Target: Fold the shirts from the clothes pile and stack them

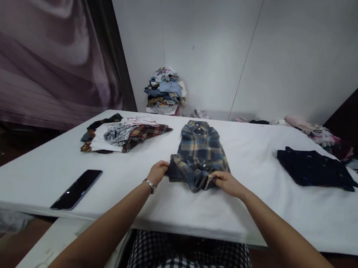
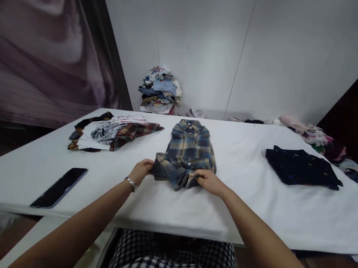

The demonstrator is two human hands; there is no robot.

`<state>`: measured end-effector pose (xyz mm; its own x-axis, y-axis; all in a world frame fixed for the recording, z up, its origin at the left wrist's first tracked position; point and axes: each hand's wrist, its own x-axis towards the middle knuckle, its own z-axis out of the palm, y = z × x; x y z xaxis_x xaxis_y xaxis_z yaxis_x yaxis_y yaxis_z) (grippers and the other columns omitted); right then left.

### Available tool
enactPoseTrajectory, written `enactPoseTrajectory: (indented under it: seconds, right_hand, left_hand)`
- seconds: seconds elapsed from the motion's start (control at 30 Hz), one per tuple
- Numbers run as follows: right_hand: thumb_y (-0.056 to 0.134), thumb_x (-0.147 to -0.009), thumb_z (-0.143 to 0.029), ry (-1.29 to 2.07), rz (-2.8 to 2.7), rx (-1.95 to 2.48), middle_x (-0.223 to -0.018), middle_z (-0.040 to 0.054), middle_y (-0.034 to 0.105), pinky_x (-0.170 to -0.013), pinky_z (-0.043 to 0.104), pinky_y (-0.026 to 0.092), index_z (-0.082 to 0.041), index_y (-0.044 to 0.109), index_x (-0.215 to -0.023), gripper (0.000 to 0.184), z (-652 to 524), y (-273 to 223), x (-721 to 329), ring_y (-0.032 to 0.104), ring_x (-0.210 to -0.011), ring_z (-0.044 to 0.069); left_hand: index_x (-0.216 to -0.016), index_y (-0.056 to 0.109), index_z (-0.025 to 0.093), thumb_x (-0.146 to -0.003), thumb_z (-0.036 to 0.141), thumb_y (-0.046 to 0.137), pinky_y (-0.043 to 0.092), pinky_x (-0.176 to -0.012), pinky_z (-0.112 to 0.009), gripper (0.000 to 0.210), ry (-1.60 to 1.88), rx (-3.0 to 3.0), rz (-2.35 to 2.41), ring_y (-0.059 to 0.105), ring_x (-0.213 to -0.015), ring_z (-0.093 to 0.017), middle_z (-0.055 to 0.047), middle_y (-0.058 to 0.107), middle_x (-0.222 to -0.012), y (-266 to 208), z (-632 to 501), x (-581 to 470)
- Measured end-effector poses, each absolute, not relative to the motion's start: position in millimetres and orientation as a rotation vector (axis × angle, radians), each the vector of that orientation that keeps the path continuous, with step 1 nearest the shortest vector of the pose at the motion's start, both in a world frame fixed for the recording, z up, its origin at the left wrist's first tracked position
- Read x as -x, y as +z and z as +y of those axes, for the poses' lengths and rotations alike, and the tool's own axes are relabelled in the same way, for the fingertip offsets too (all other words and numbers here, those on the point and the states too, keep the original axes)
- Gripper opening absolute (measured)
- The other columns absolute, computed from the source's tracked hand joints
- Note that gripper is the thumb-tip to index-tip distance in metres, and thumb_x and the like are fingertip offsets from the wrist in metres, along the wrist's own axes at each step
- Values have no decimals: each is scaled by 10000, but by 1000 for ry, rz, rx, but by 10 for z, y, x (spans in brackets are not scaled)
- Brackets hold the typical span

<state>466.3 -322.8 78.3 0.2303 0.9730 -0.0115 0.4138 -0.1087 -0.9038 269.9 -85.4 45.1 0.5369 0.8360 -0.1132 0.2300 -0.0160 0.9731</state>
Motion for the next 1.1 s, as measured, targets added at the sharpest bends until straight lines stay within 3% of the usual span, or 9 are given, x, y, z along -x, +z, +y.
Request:
enactPoseTrajectory:
  seconds: [0.13, 0.27, 0.37, 0.47, 0.6, 0.7, 0.83, 0.93, 1.1]
  right_hand:
    - [450, -688, -86, 1000, -1566, 1760, -935, 12, 704, -794, 289, 462, -195, 713, -909, 360, -3115, 821, -4524, 615, -874, 181]
    - [451, -676, -70, 1024, -1676, 1905, -893, 4, 697, -713, 264, 449, -199, 721, -898, 373, -3112, 842, -4532, 603, -803, 171]
    - [456, -661, -63, 1007, -1682, 1916, -879, -1, 690, -689, 246, 436, -198, 721, -894, 378, -3093, 805, -4528, 591, -784, 160]
    - [456, -637, -54, 961, -1743, 1912, -806, -15, 679, -682, 237, 420, -206, 723, -844, 370, -3066, 777, -4473, 570, -728, 140]
    - [439, -612, -54, 928, -1818, 1967, -581, -32, 577, -567, 227, 355, -195, 672, -625, 273, -3118, 838, -4415, 469, -559, 106]
    - [447, -602, -67, 949, -1782, 2026, -539, -35, 554, -525, 236, 325, -204, 655, -583, 250, -3253, 921, -4489, 430, -505, 102]
    - [476, -567, -77, 902, -1637, 2161, -547, -16, 591, -546, 267, 350, -209, 664, -573, 230, -3506, 994, -4803, 458, -512, 131]
    - [496, -548, -68, 759, -1545, 2287, -538, 8, 592, -582, 294, 360, -206, 645, -526, 205, -3688, 989, -5089, 467, -522, 152]
    - [496, -548, -63, 706, -1435, 2430, -564, 38, 626, -591, 316, 370, -210, 643, -507, 212, -3883, 871, -5333, 503, -541, 174]
  left_hand:
    - [-740, 635, 178, -618, 194, 636, 510, -675, -313, 123, 571, -1639, 1068, 624, -675, -178, -13, 648, -652, 406, -718, -2702]
    - [-949, 670, 185, -687, 210, 627, 469, -874, -325, 266, 636, -1823, 1070, 629, -955, -211, -81, 691, -1018, 649, -734, -2852]
    - [-1084, 646, 211, -782, 365, 587, 414, -964, -351, 344, 603, -2229, 873, 585, -1079, -232, -91, 633, -1202, 908, -964, -3140]
    - [-948, 682, 209, -680, 431, 704, 381, -982, -410, 349, 333, -2473, 605, 575, -1102, -297, -118, 664, -1129, 1003, -1278, -3494]
    - [-570, 600, 196, -501, 283, 828, 456, -797, -390, 254, 197, -2415, 672, 657, -869, -312, -116, 678, -740, 825, -1517, -3827]
    - [-469, 503, 220, -456, 180, 831, 456, -715, -344, 330, 222, -2278, 762, 666, -756, -265, -54, 626, -608, 707, -1489, -3882]
    - [-492, 521, 228, -431, 93, 804, 448, -619, -298, 319, 273, -1886, 756, 627, -619, -208, 12, 578, -531, 873, -1211, -3699]
    - [-616, 599, 182, -529, 157, 753, 457, -590, -282, 179, 261, -1612, 700, 607, -605, -190, 2, 608, -579, 1177, -857, -3375]
    - [-803, 587, 162, -587, 192, 672, 500, -592, -245, 235, 690, -1302, 802, 593, -611, -122, 5, 646, -714, 1445, -290, -2566]
